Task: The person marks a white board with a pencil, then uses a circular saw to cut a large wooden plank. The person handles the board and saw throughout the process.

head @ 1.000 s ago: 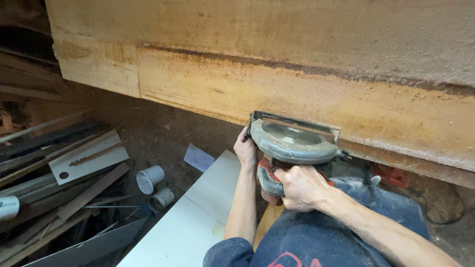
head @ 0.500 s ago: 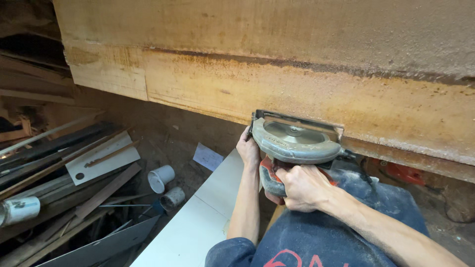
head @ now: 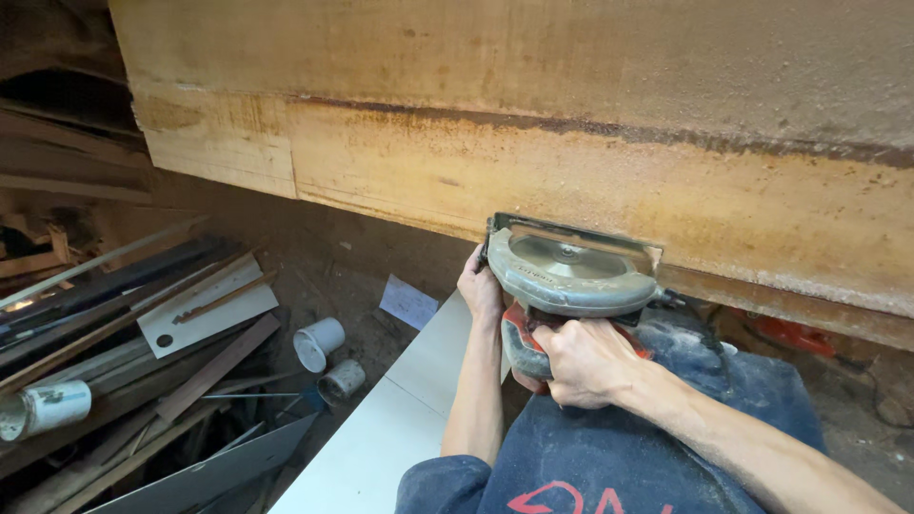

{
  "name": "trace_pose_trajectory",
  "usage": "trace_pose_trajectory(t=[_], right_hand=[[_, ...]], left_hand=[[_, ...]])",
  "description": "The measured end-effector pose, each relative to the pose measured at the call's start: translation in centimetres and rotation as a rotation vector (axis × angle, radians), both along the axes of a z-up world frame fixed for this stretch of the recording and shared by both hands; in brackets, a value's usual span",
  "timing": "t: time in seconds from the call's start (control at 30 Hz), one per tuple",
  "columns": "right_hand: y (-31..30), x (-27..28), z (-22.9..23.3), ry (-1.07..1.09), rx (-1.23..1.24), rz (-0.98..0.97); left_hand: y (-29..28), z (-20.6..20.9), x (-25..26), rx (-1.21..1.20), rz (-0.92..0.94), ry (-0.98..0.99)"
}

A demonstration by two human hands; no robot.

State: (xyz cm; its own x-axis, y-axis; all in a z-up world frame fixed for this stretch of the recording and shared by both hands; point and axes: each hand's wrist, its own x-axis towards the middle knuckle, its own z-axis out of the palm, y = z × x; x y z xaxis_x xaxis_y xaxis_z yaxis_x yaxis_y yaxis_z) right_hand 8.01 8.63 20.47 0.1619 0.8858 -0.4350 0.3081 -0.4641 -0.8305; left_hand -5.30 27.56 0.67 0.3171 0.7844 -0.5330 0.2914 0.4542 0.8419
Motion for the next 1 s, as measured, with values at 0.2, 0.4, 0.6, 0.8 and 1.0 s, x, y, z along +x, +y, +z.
trace_pose_trajectory(t=[0.2,0.4,0.6,0.8,1.0], right_hand=[[1.2,-0.2,0.1,0.009,-0.006,0.014],[2.5,-0.2,0.1,0.017,-0.013,0.015],[3.8,-0.6,-0.2,0.010,0.013,0.005],[5.0,-1.1,-0.4,-0.013,0.035,0.007],[6.1,-1.4,-0.4,-0.023,0.025,0.017]], left_hand=[[1.1,-0.3,-0.5,-0.010,0.033,0.009],[2.6,-0.7,-0.6,0.046,0.001,0.037],[3.8,-0.5,-1.0,0.050,-0.014,0.021],[5.1,-0.6,-1.3,0.046,0.004,0.038],[6.0,-0.8,-1.4,0.055,0.003,0.026]])
